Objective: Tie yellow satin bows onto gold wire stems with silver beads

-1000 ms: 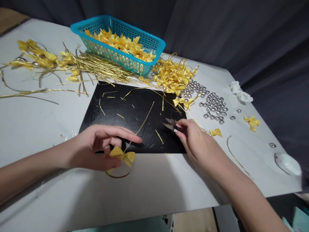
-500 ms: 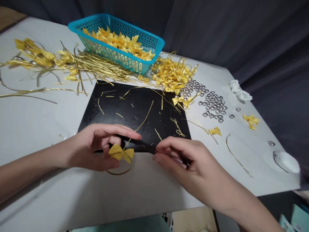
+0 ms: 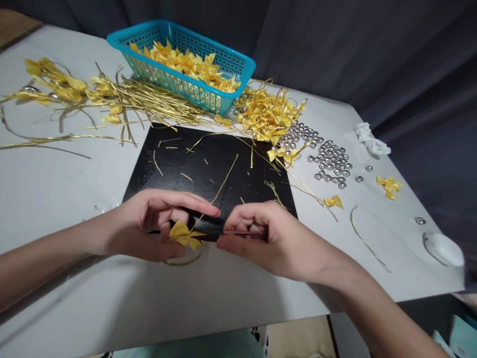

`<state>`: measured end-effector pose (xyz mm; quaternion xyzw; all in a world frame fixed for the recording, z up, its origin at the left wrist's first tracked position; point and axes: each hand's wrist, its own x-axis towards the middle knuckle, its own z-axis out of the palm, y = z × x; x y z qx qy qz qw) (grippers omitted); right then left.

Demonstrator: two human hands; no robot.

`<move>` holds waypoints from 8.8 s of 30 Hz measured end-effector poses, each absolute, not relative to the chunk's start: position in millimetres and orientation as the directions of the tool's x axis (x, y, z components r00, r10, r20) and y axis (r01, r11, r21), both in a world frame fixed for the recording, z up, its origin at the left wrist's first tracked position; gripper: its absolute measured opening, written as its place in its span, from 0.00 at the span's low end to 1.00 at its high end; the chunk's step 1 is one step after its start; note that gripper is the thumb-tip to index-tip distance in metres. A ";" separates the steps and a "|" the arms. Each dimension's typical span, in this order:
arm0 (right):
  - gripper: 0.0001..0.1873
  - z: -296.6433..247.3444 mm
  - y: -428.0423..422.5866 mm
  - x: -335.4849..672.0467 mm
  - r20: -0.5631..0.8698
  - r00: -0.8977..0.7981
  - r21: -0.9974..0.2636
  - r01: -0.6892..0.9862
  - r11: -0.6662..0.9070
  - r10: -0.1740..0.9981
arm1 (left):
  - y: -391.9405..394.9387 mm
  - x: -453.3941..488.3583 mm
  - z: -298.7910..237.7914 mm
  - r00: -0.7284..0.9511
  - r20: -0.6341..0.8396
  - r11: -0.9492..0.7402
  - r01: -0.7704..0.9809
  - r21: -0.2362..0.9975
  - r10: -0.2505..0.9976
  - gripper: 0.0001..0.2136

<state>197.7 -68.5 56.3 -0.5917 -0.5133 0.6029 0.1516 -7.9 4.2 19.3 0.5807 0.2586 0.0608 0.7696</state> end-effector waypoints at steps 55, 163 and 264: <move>0.20 39.1 -70.8 192.5 -0.507 -0.306 -0.861 0.226 -0.456 0.806 | 3.9 -6.1 11.6 0.851 -0.300 0.336 0.157 0.929 0.431 0.27; 0.16 27.2 -46.8 197.3 -0.311 -0.328 -0.909 0.377 -0.178 0.892 | -2.6 6.4 17.2 0.595 -0.285 0.096 0.328 0.940 0.752 0.13; 0.13 23.7 -41.3 230.6 -0.034 -0.313 -0.388 0.879 0.276 0.949 | 0.7 6.9 19.6 0.397 -0.388 0.397 0.064 0.916 0.832 0.07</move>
